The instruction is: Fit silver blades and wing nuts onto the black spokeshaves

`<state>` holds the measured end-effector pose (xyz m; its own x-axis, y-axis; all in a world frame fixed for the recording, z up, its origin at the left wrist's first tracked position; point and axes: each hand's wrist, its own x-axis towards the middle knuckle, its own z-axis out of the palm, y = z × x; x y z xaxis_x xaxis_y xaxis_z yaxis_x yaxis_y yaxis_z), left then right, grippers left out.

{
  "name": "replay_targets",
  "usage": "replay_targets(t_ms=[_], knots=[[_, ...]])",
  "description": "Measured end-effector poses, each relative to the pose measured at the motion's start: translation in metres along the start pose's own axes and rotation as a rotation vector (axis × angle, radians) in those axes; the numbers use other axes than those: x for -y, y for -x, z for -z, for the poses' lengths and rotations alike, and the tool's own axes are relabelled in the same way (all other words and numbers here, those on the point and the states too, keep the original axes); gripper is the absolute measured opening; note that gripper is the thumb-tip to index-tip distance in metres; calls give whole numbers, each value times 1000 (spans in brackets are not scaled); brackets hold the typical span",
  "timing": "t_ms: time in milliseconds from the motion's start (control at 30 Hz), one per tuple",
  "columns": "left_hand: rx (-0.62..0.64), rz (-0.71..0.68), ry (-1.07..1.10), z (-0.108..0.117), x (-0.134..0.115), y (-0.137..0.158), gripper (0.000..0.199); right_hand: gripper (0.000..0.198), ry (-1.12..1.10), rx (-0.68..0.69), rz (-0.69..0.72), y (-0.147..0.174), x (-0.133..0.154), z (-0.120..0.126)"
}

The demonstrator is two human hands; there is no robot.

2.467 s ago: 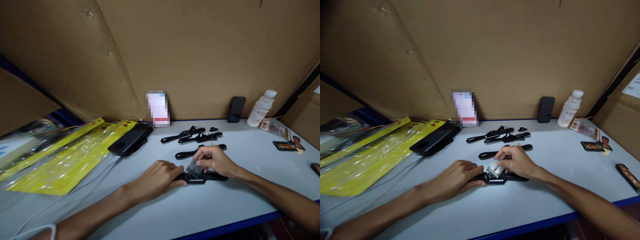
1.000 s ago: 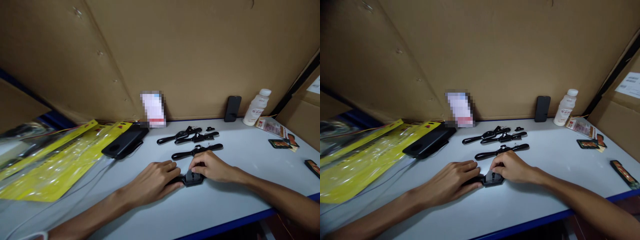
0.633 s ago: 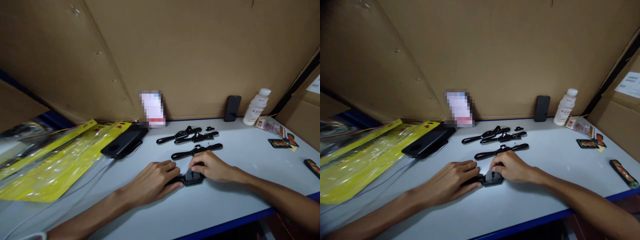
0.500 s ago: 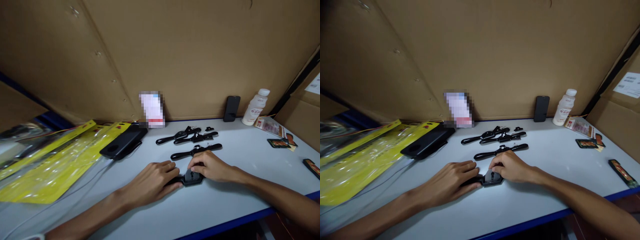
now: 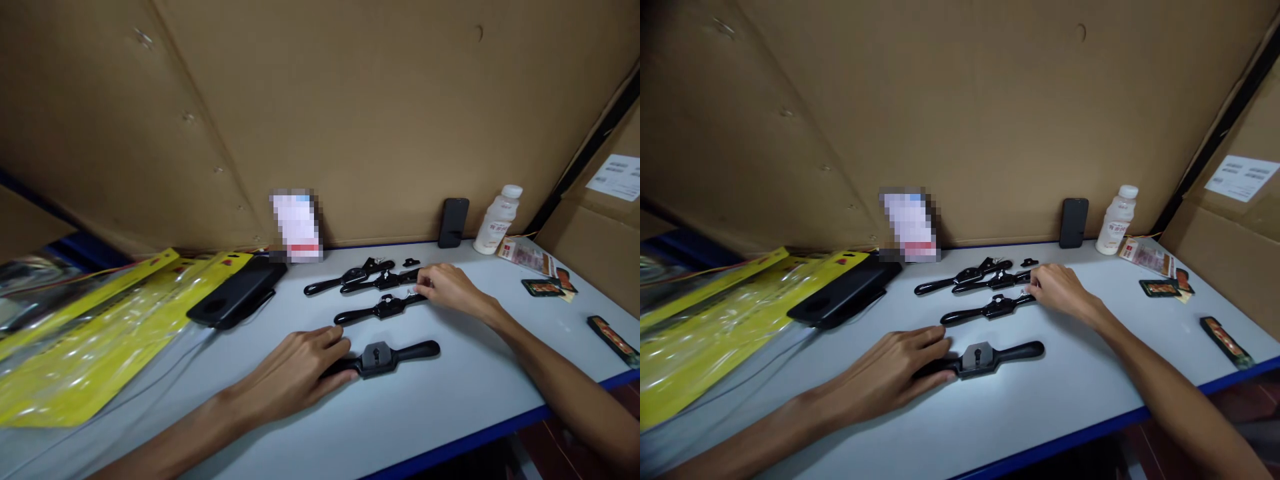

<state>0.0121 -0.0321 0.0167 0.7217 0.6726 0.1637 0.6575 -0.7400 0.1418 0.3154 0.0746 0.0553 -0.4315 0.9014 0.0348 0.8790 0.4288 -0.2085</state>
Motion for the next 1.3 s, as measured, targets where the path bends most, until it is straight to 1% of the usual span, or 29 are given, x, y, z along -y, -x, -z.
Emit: replay_targets(t_ms=[100, 300, 533, 600, 700, 800, 867, 1000, 1133, 1300], knots=[[9, 6, -4, 0, 1, 0, 31, 13, -16, 53, -11, -2, 1, -8], [32, 12, -15, 1, 0, -1, 35, 2, -100, 76, -6, -3, 3, -11], [26, 14, -4, 0, -1, -1, 32, 11, -132, 83, 80, -2, 3, -11], [7, 7, 10, 0, 0, -1, 31, 11, -196, 72, 92, -3, 2, -12], [-10, -4, 23, 0, 0, -1, 32, 10, -370, 39, 97, -3, 6, -8], [-2, -8, 10, 0, 0, -1, 32, 8, -519, 27, 129, 7, 22, -3], [9, -5, -7, 0, 0, -1, 32, 8, -572, 45, 176, 17, 37, -1], [4, -7, -31, 0, 0, -2, 31, 12, -540, 108, 271, 36, 62, -6], [-9, -25, -40, -2, 0, -1, 33, 11, -516, 155, 311, 42, 71, -14], [-50, -32, 0, -2, 1, -2, 38, 10, -405, 97, 369, 45, 72, -17]])
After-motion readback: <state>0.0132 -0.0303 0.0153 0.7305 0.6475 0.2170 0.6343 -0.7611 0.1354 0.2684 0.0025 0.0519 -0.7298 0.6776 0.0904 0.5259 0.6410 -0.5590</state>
